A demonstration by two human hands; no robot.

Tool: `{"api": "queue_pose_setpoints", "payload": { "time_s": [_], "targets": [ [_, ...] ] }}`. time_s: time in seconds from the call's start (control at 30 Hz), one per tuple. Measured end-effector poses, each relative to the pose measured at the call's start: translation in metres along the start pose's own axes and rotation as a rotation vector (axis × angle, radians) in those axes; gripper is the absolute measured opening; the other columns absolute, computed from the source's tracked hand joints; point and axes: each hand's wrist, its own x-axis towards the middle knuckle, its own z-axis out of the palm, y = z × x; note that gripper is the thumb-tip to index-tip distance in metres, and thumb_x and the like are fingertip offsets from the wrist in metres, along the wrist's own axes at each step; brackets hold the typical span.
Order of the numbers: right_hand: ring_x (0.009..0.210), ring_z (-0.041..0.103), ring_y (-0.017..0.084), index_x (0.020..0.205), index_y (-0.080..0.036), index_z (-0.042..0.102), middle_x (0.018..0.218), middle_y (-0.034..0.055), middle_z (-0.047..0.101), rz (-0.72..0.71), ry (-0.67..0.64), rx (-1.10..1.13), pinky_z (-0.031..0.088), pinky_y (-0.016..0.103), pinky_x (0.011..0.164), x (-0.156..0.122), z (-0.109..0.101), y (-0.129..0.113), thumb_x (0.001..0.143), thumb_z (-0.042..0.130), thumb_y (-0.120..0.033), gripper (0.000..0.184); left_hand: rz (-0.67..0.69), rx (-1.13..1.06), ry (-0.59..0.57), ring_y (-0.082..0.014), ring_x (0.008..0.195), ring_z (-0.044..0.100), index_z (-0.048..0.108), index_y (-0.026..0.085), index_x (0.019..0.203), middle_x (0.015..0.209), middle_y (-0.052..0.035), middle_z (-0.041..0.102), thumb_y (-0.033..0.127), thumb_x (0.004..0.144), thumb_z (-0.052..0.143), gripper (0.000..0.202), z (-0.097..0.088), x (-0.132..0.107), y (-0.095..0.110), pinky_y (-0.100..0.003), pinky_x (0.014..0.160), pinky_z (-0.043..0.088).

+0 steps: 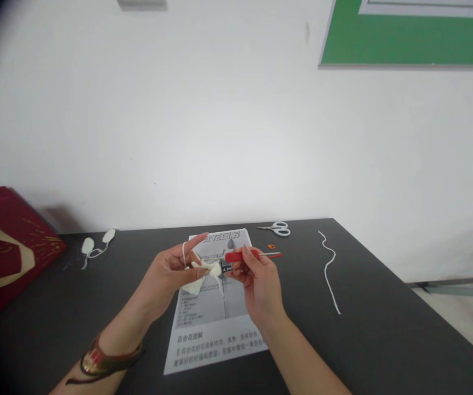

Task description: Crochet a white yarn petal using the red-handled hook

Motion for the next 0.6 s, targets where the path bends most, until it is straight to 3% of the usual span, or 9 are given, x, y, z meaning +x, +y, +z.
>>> {"api": "queue_pose_setpoints", "payload": {
  "time_s": [0.2, 0.27, 0.33, 0.43, 0.5, 0.57, 0.6],
  "targets": [
    [0.056, 0.059, 0.009, 0.075, -0.017, 0.068, 0.070, 0.0004, 0.066, -0.219, -0.061, -0.202, 0.054, 0.021, 0.055, -0.009, -0.001, -0.002, 0.082, 0.063, -0.027, 0.012, 0.072, 0.177, 0.089, -0.0215, 0.084, 0.062, 0.073, 0.018, 0.091, 0.108, -0.0092, 0.068, 0.015, 0.064, 0.075, 0.027, 0.002, -0.001, -0.001, -0.028, 0.063, 0.043],
    [0.060, 0.060, 0.011, 0.080, -0.019, 0.069, 0.073, 0.0013, 0.067, -0.388, -0.099, -0.407, 0.054, 0.023, 0.059, -0.012, -0.004, -0.002, 0.086, 0.057, -0.023, 0.014, 0.093, 0.214, 0.133, -0.0208, 0.082, 0.062, 0.073, 0.017, 0.089, 0.104, -0.0092, 0.070, 0.015, 0.063, 0.075, 0.026, 0.003, 0.000, -0.004, -0.028, 0.067, 0.043],
    [0.067, 0.062, 0.013, 0.088, -0.020, 0.069, 0.077, 0.0031, 0.068, -0.626, -0.180, -0.670, 0.054, 0.026, 0.064, -0.016, -0.007, -0.001, 0.086, 0.055, -0.015, 0.016, 0.079, 0.196, 0.187, -0.0172, 0.073, 0.061, 0.070, 0.018, 0.104, 0.086, -0.0058, 0.071, 0.016, 0.062, 0.077, 0.042, 0.004, 0.001, -0.007, -0.028, 0.069, 0.044],
    [0.080, 0.063, 0.018, 0.111, -0.020, 0.064, 0.091, 0.0083, 0.069, -1.000, -0.452, -0.978, 0.054, 0.031, 0.069, -0.019, -0.013, 0.002, 0.079, 0.056, -0.001, 0.038, -0.013, -0.024, 0.208, -0.0112, 0.057, 0.056, 0.056, 0.021, 0.126, 0.063, 0.0031, 0.064, 0.016, 0.061, 0.078, 0.069, 0.008, 0.002, -0.010, -0.026, 0.062, 0.043],
    [0.091, 0.062, 0.023, 0.122, -0.016, 0.057, 0.101, 0.0137, 0.068, -1.178, -0.602, -1.064, 0.054, 0.035, 0.075, -0.019, -0.015, 0.004, 0.077, 0.056, 0.002, 0.049, -0.086, -0.237, 0.145, -0.0105, 0.058, 0.057, 0.054, 0.019, 0.127, 0.063, 0.0033, 0.064, 0.014, 0.062, 0.078, 0.069, 0.009, 0.002, -0.010, -0.025, 0.063, 0.044],
    [0.097, 0.061, 0.024, 0.124, -0.017, 0.056, 0.106, 0.0151, 0.067, -1.213, -0.618, -1.042, 0.054, 0.038, 0.077, -0.018, -0.014, 0.005, 0.078, 0.054, 0.003, 0.050, -0.162, -0.399, 0.051, -0.0117, 0.064, 0.060, 0.059, 0.015, 0.121, 0.071, -0.0014, 0.069, 0.011, 0.063, 0.076, 0.060, 0.008, 0.002, -0.007, -0.026, 0.068, 0.044],
    [0.097, 0.061, 0.024, 0.121, -0.019, 0.059, 0.106, 0.0138, 0.067, -1.165, -0.581, -0.996, 0.054, 0.038, 0.077, -0.018, -0.013, 0.006, 0.079, 0.054, 0.002, 0.048, -0.194, -0.443, 0.012, -0.0120, 0.066, 0.061, 0.062, 0.013, 0.116, 0.075, -0.0035, 0.070, 0.009, 0.063, 0.075, 0.055, 0.007, 0.002, -0.005, -0.026, 0.071, 0.044]
  ]
}}
